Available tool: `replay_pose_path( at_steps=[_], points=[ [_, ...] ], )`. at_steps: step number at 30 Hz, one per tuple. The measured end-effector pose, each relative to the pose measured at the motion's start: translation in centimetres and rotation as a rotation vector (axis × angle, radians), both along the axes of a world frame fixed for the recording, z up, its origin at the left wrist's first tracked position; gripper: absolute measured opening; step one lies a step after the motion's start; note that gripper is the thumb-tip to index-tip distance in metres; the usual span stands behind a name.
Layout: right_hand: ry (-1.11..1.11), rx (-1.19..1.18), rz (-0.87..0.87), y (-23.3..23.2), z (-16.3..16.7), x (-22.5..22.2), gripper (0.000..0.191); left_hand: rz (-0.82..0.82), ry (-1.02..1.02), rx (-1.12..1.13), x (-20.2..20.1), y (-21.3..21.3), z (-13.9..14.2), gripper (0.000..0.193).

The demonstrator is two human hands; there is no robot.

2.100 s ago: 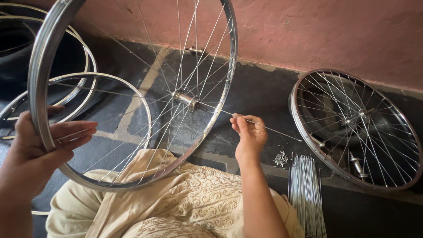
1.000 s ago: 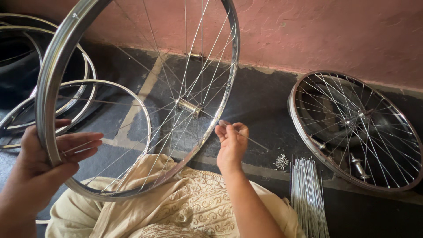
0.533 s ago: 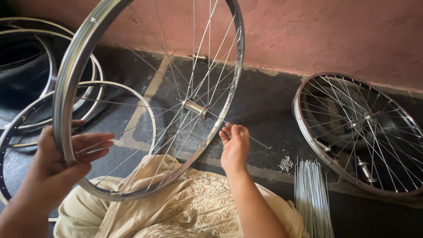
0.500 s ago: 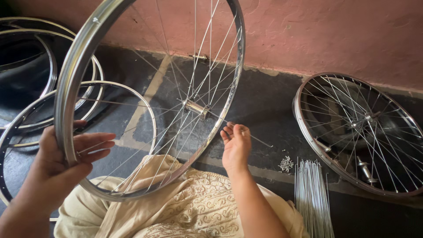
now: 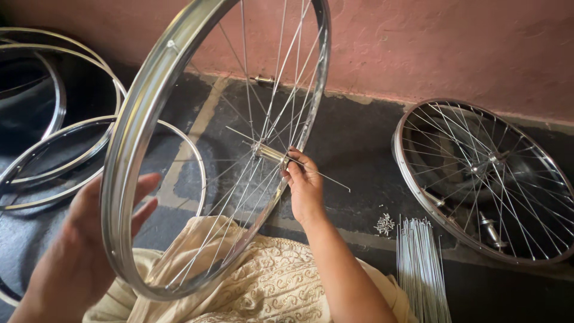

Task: The person is assembling a bicycle wheel by hand, inserting spokes into the hub and rim, and securing them with nipples. They rotate the wheel to access different spoke holes and continue the process of lacing the wheel.

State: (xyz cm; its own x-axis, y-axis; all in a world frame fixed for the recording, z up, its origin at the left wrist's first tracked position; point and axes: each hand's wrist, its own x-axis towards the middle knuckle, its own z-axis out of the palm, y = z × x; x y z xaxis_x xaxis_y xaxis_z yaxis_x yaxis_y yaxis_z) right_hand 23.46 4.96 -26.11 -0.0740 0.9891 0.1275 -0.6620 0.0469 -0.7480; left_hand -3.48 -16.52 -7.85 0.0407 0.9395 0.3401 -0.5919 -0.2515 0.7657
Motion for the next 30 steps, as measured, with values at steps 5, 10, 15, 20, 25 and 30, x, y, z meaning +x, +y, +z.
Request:
replay_pose_path(
  at_steps=[5,10,15,20,25,30],
  points=[
    [-0.036,0.030,-0.009,0.2,-1.2,0.3,0.020,0.118,0.242,-0.562,0.3,10.8,-5.0,0.070],
    [-0.059,0.016,-0.003,0.1,-1.4,0.5,0.018,0.101,0.113,-0.699,3.9,18.9,-9.8,0.027],
    [-0.052,0.035,0.009,-0.2,-1.1,0.6,0.021,0.134,0.080,-0.549,4.5,21.1,-13.1,0.013],
    [0.114,-0.024,0.003,-0.6,-1.0,0.3,0.016,0.346,-0.062,-0.382,-1.4,21.9,-16.1,0.008],
    [0.129,0.012,0.010,-0.8,-1.0,-0.4,0.014,0.460,-0.100,-0.373,-8.8,20.2,-16.2,0.009],
    [0.059,0.033,0.024,-1.0,-0.8,-0.3,0.014,0.584,0.009,-0.143,-7.6,18.7,-12.3,0.011]
  ],
)
